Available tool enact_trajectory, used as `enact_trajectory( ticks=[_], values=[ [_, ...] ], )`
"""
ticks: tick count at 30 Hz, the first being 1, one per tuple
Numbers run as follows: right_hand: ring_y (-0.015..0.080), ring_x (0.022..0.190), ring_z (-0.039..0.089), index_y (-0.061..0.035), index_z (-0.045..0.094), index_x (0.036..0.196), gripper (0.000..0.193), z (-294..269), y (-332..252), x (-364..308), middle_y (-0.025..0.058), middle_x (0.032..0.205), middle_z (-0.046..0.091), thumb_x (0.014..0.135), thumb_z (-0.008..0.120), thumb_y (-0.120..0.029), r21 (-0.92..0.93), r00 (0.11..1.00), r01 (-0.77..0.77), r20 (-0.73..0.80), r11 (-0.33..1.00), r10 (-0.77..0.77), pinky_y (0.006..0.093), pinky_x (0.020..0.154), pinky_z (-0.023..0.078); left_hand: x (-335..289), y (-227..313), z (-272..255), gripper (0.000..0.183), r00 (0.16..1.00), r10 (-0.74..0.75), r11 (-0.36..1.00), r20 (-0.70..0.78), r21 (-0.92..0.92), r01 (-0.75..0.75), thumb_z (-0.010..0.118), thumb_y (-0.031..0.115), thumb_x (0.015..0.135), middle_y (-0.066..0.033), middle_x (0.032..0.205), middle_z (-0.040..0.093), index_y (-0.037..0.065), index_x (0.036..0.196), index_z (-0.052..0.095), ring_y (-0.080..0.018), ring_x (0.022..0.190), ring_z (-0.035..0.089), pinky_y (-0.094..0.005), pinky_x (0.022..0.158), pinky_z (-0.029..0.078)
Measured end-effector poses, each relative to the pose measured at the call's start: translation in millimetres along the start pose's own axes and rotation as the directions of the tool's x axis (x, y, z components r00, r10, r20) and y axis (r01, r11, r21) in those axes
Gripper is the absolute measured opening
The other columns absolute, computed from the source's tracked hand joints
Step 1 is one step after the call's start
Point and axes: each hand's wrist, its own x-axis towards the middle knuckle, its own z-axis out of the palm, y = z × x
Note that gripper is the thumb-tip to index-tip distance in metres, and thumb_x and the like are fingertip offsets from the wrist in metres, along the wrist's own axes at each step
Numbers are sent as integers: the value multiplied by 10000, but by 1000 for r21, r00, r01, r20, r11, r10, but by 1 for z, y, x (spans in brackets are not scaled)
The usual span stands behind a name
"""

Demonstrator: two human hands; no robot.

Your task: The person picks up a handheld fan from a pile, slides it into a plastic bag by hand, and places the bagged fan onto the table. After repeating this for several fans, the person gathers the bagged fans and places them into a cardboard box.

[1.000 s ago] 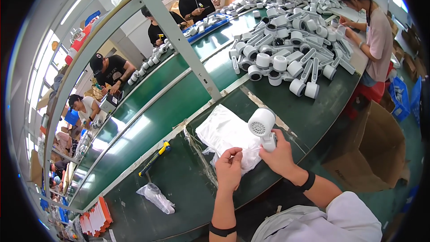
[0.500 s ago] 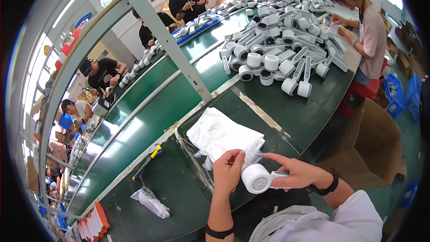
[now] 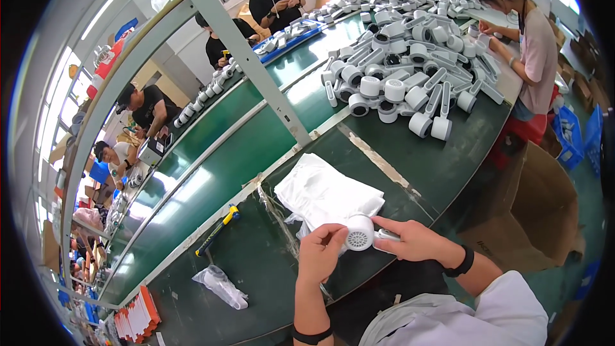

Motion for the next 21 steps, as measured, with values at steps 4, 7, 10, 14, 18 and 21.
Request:
enact_trajectory(
  ticks=[4,7,10,14,18,21],
  values=[
    [356,644,631,-90,386,1432,592,10,0,1,202,774,634,911,606,-269,-392,964,79,-204,916,-171,390,609,497,-7,12,18,102,974,225,943,34,243,-227,690,84,869,-64,743,656,21,950,693,-133,641,604,-270,584,463],
    [366,666,634,-86,313,1452,656,14,9,12,217,755,620,899,628,-249,-392,940,96,-266,915,-213,397,635,496,-13,18,31,78,855,461,751,238,409,-519,702,42,820,-117,706,580,37,895,680,-263,597,575,-321,567,461],
    [274,754,653,-82,232,1479,721,17,5,19,180,823,638,904,644,-225,-192,919,121,-349,974,-182,359,702,500,-23,12,39,84,857,425,739,292,434,-515,704,64,827,-111,693,576,38,902,676,-273,590,570,-339,564,464],
    [208,1038,610,-54,234,1476,718,33,25,39,174,1162,609,928,634,-288,274,852,380,-476,883,-219,331,887,474,-38,1,48,98,881,378,833,285,309,-458,715,80,825,-115,765,635,36,901,671,-265,624,600,-328,590,484],
    [148,1132,545,-41,238,1486,652,42,24,37,125,1283,556,973,581,-251,371,893,373,-394,850,-220,305,944,448,-42,5,37,137,908,269,890,321,279,-362,748,80,791,-102,744,636,23,886,667,-196,628,611,-286,600,484],
    [140,1177,512,-41,276,1488,537,50,17,33,74,1332,522,1006,498,-123,668,905,426,-326,610,-275,280,1001,409,-35,-13,20,208,961,169,985,-217,-3,-174,677,124,864,-75,879,667,-8,1016,623,-151,755,629,-268,694,509]
  ],
)
